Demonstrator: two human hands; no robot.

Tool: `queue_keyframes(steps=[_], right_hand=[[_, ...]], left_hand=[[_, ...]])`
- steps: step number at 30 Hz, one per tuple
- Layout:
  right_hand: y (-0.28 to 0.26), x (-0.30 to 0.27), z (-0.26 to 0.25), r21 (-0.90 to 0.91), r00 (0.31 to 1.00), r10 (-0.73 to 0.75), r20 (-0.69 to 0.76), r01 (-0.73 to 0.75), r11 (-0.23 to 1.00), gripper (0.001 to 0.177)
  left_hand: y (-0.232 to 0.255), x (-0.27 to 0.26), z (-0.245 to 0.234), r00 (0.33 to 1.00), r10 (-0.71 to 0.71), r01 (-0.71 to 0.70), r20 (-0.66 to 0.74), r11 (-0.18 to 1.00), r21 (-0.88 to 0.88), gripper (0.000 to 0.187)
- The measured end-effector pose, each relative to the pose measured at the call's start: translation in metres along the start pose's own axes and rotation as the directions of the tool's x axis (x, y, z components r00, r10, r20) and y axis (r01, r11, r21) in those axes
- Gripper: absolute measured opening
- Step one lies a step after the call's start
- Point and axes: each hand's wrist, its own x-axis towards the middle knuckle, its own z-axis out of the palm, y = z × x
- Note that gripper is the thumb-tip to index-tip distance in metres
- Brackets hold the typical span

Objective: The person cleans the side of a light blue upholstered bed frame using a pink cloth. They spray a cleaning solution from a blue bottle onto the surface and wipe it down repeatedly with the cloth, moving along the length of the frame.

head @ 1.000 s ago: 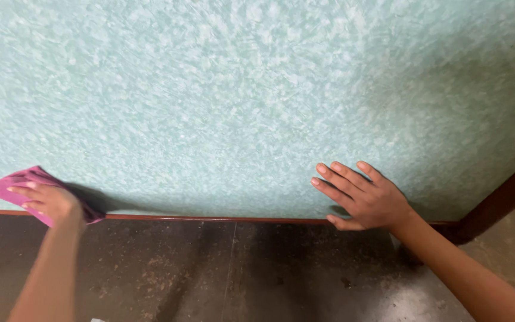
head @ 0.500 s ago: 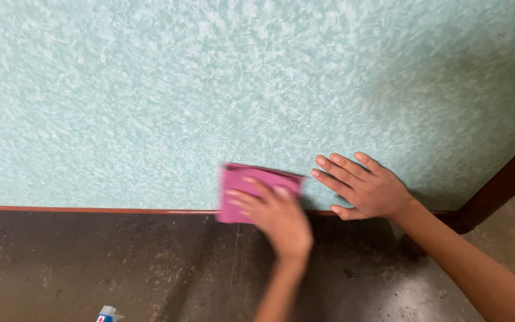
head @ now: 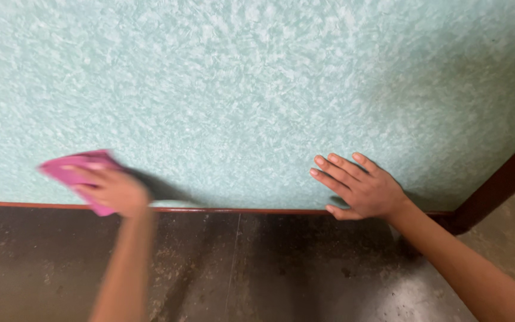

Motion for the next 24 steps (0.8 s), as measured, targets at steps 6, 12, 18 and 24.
queue_keyframes(steps=[6, 12, 18, 24], right_hand=[[-0.01, 0.004, -0.016, 0.1, 0.993, 0.099, 0.061, -0.105, 0.989, 0.065], [-0.059, 0.013, -0.016, 0.392, 0.965, 0.13, 0.228, -0.214, 0.895, 0.035], [-0.093, 0.044, -0.002, 0.383, 0.995, 0.095, 0.002, -0.089, 0.92, 0.056], [-0.066, 0.039, 0.01, 0.278, 0.976, -0.086, 0.198, 0.029, 0.96, 0.074]], left_hand=[[0.058, -0.222, -0.152, 0.936, 0.301, -0.011, 0.184, 0.547, -0.837, 0.068], [0.063, -0.245, -0.2, 0.745, 0.609, 0.054, 0.272, 0.352, -0.934, 0.049], [0.041, -0.213, -0.191, 0.661, 0.733, 0.082, 0.161, 0.143, -0.986, 0.049], [0.022, -0.174, -0.154, 0.738, 0.675, -0.451, 0.008, 0.502, -0.738, 0.059]])
